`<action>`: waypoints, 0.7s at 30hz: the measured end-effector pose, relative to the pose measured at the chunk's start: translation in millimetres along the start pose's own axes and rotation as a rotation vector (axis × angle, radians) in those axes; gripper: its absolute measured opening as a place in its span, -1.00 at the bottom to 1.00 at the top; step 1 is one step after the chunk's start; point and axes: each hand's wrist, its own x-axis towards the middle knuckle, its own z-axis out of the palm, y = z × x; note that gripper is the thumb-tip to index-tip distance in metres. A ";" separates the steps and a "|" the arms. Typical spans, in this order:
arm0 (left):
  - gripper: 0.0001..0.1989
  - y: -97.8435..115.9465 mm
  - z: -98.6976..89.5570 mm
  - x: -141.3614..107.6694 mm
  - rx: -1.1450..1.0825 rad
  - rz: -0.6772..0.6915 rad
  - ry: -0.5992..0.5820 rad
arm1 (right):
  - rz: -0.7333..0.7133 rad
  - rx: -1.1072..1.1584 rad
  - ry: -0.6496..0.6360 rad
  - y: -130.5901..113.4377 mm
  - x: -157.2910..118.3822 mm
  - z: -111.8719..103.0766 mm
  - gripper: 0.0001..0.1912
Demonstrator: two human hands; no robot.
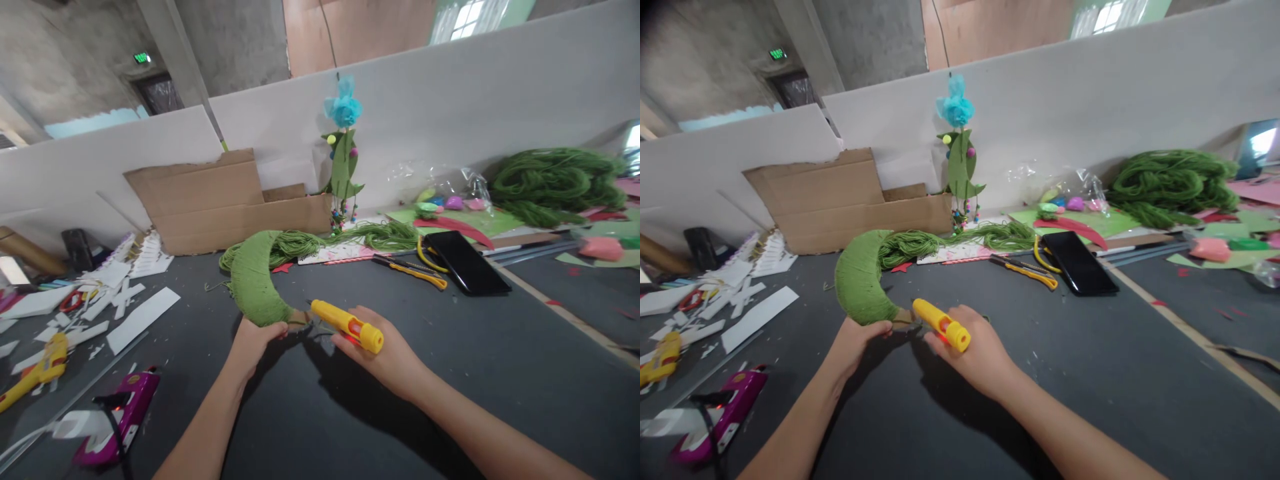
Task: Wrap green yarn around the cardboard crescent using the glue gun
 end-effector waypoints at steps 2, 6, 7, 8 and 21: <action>-0.93 -3.2 -3.8 5.2 -0.014 0.009 0.048 | -0.196 -0.074 -0.118 -7.7 -2.6 -2.4 -0.83; -0.94 -6.5 -10.6 12.3 -0.025 0.028 0.114 | -0.405 -0.189 -0.351 -14.3 -11.6 7.4 -0.80; -0.94 -6.5 -11.4 12.7 -0.029 0.032 0.111 | -0.416 -0.210 -0.379 -13.5 -13.3 10.9 -0.79; -0.94 -6.4 -11.6 12.4 -0.032 0.035 0.101 | -0.421 -0.220 -0.398 -12.4 -14.3 13.6 -0.78; -0.84 3.1 17.1 -27.2 0.055 -0.025 -0.136 | -0.366 -0.261 0.167 -7.9 -5.7 15.1 -0.90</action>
